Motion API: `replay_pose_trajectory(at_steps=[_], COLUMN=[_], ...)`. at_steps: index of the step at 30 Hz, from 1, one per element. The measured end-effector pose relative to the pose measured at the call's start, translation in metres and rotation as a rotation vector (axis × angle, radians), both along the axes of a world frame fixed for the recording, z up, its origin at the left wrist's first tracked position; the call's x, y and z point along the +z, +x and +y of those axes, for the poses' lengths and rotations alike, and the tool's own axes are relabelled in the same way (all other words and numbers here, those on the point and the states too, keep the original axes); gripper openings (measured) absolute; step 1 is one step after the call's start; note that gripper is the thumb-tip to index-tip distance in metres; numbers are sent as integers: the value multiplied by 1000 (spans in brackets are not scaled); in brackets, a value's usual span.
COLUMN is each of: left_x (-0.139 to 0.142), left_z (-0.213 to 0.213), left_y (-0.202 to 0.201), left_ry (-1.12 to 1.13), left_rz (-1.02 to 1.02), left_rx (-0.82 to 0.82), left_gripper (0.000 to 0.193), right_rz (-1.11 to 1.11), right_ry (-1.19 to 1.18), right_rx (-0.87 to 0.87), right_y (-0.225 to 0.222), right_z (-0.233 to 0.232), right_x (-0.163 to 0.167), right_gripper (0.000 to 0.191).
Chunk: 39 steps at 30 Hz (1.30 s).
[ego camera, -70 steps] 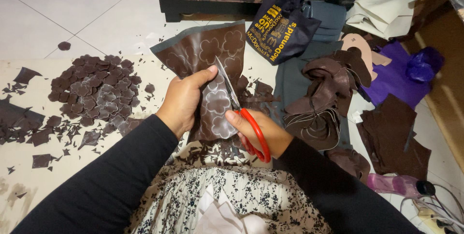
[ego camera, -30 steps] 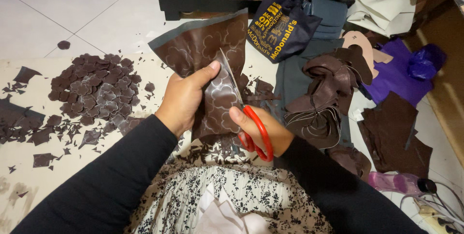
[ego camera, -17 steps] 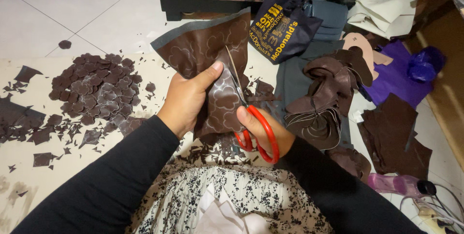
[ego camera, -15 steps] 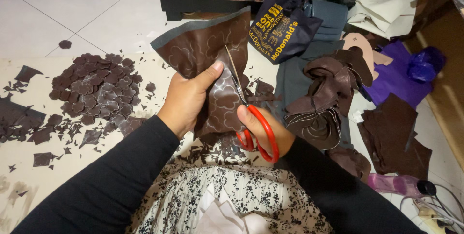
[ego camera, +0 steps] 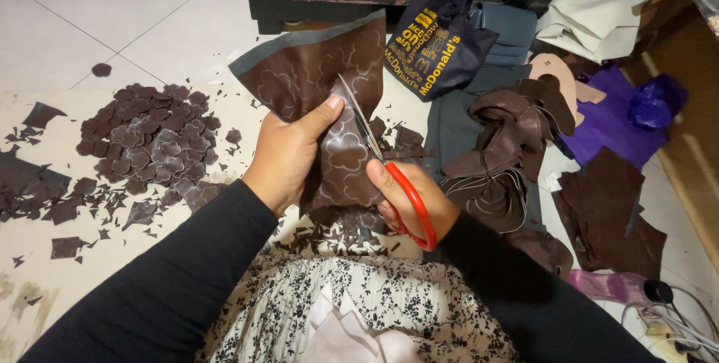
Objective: The person uses red-handled scissors to cut cloud-shaped pieces from a brown patterned sheet. They rotate the sheet and cut along the outlines, dropping the cut pieces onto a pile on the floor.
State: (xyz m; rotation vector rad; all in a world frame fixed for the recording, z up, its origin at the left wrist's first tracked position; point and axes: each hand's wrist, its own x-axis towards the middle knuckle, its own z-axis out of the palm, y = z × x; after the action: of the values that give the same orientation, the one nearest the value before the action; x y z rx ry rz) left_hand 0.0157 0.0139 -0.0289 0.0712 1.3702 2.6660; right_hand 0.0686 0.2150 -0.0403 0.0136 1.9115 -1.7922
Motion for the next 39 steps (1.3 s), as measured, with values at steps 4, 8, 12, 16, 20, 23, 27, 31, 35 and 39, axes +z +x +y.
replay_pose_trajectory(at_steps=[4,8,12,16,20,23,27,31,35,39], left_x=[0,3,5,6,4,4,5,8,10,8], left_z=[-1,-3,0,1,-1,-4,-4,-2,1,4], left_y=[-1,0,3,4,4,3,4,5,7,10], left_ry=[-12,-93,-81,-39,-6,25,-25,-43,-27,32], left_rz=[-1,0,-31,-9,-68,-79,-19,43,67,33], left_rx=[-22,-33,-26,-27,7,24,8,1,15,93], left_gripper=[34,31,29,30,31,31,32,32,31,30], right_rz=[27,91,50,67,106,70,-23,8,39,44], right_ry=[81,81,129,137,129,-56,-124,-151,-94,-53], right_rx=[-10,38,-6,-14,-6,6,30,46,14,-20], right_y=[1,2,5,6,5,5,4,5,8,6], right_z=[1,-2,-1,-2,-2,0,5,7,7,3], right_x=[0,3,9,10,4,-2,-6,-6,-7,-8], right_gripper=[51,48,49,52,49,42,39,43,47,43])
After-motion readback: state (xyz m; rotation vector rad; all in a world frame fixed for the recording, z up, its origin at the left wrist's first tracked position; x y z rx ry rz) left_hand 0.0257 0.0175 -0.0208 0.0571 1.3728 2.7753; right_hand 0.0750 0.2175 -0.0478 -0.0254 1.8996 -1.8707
